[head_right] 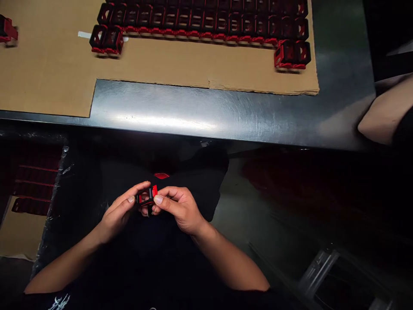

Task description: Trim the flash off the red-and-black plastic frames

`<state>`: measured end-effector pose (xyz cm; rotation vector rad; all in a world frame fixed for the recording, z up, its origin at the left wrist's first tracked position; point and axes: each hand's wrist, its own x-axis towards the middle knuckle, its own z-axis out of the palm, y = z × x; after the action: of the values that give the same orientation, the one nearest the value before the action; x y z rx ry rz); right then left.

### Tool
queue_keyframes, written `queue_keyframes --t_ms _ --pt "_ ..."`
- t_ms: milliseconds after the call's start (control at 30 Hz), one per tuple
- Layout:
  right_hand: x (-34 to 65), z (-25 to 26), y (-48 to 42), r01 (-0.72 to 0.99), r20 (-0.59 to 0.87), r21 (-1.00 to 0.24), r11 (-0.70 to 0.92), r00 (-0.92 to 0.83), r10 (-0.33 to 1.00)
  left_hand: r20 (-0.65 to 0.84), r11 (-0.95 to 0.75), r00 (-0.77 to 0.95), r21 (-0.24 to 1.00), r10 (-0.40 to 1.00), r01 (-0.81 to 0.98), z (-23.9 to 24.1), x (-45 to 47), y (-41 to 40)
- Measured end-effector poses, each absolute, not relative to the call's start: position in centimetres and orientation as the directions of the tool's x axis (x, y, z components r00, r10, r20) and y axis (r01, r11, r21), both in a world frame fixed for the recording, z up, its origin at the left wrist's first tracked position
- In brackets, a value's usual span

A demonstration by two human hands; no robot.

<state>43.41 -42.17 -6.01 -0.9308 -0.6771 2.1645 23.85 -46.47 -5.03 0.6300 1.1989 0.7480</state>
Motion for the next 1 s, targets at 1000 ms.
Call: queue_keyframes --t_ms 1000 --pt "43.1 -6.1 -43.0 -0.046 0.121 -0.993 0.113 -0.469 0.875 -0.052 0.035 0.078 0.978 0.996 0.207 -4.8 24.9 -46.8"
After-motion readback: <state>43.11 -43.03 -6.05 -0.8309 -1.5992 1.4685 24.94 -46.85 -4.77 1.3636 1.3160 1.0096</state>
